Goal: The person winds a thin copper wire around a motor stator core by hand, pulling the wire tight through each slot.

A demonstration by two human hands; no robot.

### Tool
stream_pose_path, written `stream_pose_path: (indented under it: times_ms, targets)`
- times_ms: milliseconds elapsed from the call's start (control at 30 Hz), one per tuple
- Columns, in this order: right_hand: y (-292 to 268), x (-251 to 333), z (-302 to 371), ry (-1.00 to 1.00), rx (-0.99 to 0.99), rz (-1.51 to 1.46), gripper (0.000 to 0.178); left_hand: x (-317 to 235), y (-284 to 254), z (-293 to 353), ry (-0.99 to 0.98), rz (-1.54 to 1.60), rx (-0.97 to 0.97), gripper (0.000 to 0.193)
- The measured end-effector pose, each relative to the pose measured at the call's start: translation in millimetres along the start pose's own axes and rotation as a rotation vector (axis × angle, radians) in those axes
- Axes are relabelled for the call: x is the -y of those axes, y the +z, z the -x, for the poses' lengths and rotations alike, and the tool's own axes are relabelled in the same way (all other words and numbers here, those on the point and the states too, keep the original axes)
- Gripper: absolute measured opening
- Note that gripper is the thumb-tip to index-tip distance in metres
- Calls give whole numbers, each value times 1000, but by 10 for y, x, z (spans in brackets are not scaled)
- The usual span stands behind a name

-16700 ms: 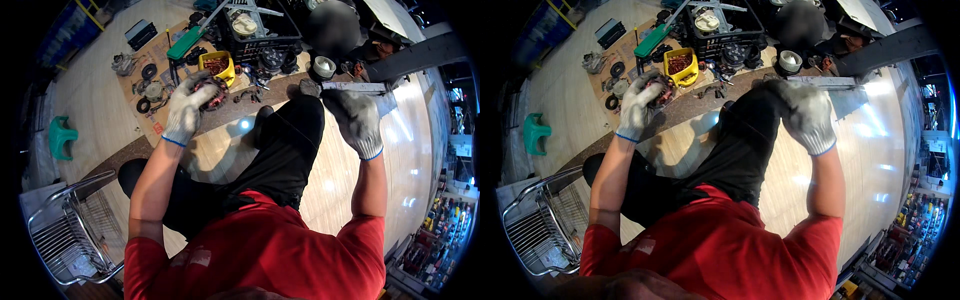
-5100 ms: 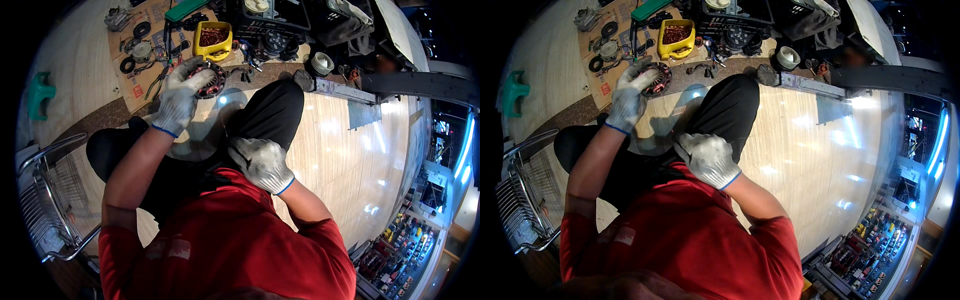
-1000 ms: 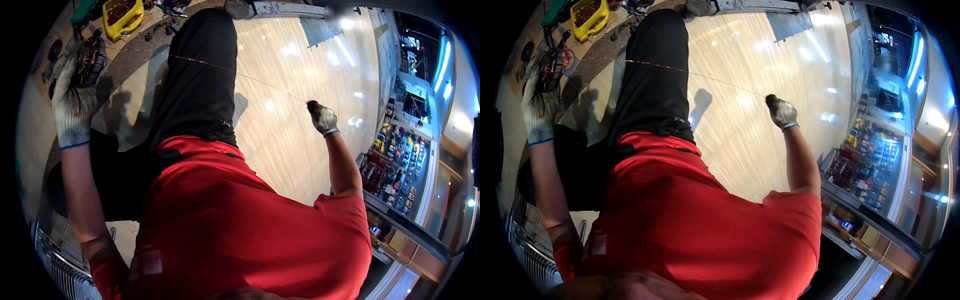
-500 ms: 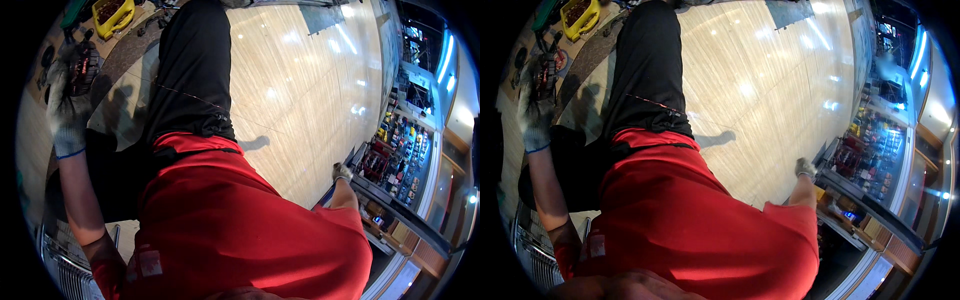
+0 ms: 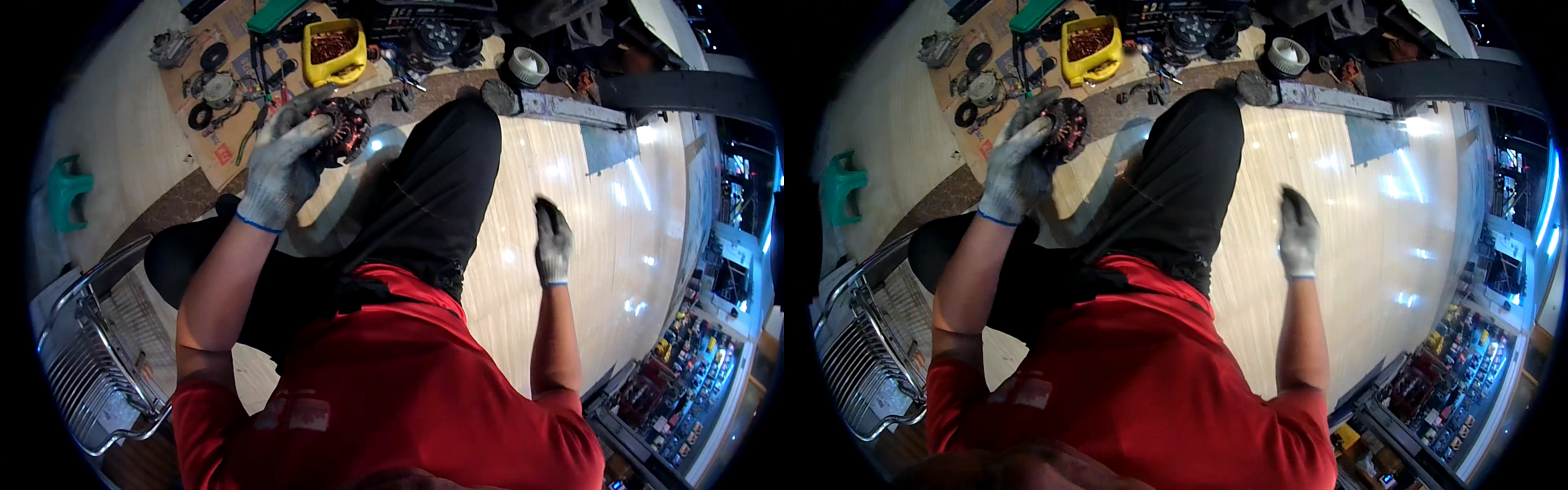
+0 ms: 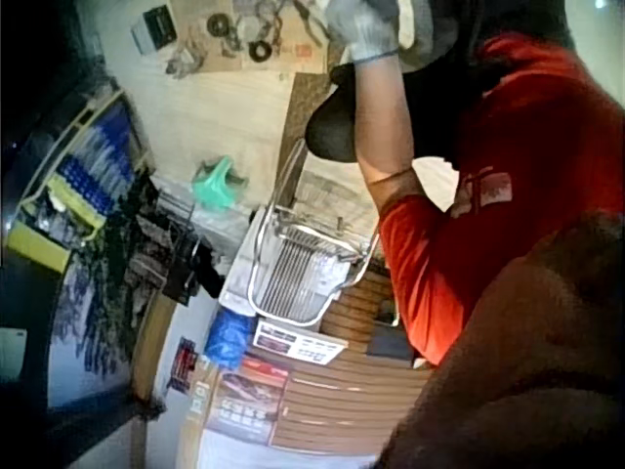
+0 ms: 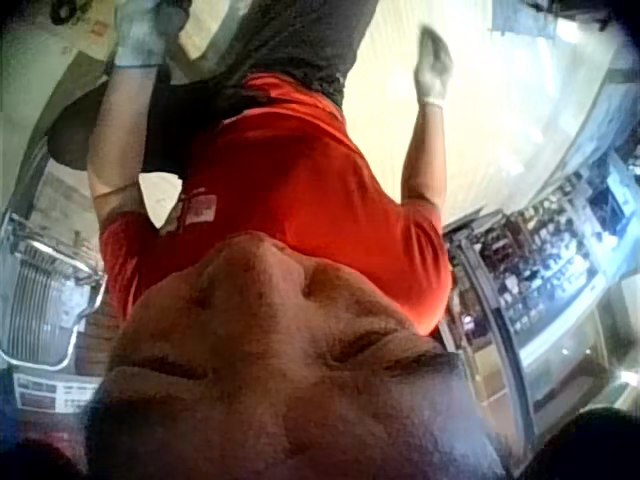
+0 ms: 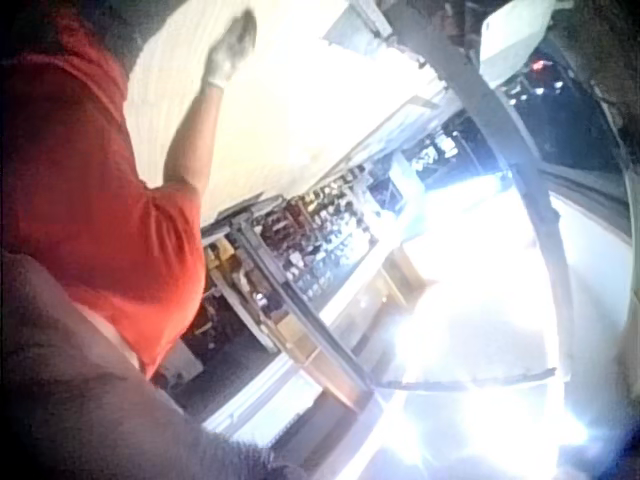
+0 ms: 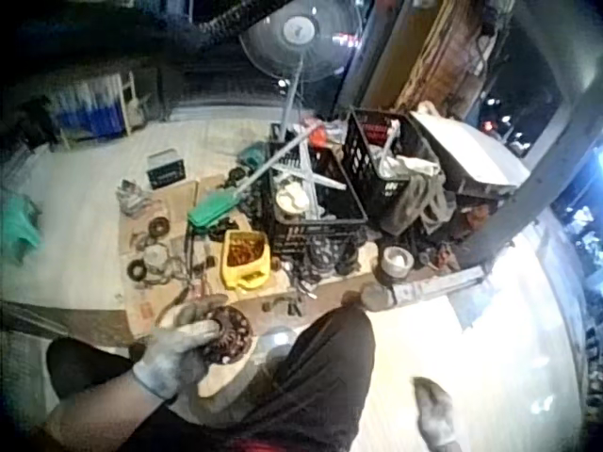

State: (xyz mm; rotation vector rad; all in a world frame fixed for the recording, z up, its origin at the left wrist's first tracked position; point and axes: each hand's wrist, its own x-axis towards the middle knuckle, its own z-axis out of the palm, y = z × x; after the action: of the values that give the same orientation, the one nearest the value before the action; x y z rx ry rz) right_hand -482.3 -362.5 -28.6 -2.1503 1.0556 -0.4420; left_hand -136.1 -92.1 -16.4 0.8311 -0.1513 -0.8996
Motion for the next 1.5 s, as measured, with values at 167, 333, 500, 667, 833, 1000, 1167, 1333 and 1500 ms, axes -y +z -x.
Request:
stream_pose_path:
  times_ms: [167, 333, 500, 667, 833, 1000, 1167, 1333, 1500]
  targets:
    - [984, 1825, -316, -339, 465, 56, 45, 39, -131, -40, 122, -326, -35, 50]
    - [1506, 1949, -496, 81, 923, -274, 34, -105, 30, 34, 9, -78, -21, 52]
    - [1345, 1873, -665, -321, 500, 109, 32, -197, 168, 104, -109, -83, -17, 38]
    - [1109, 2227, -500, -433, 377, 405, 30, -65, 107, 96, -15, -299, -134, 44]
    - [973, 2330, -33, -586, 470, 492, 27, -18, 91, -7, 76, -155, -306, 44]
    - [1382, 1898, 223, -544, 445, 441, 27, -60, 24, -69, 79, 44, -409, 38]
    - [1447, 1650, 105, -525, 435, 431, 35, -151, 49, -26, 65, 107, -342, 34]
    - [1279, 1829, -79, -474, 597, 375, 69, -132, 52, -14, 66, 90, -270, 35]
    - [1377, 2277, -338, -114, 894, 183, 78, -150, 50, -12, 34, -29, -247, 41]
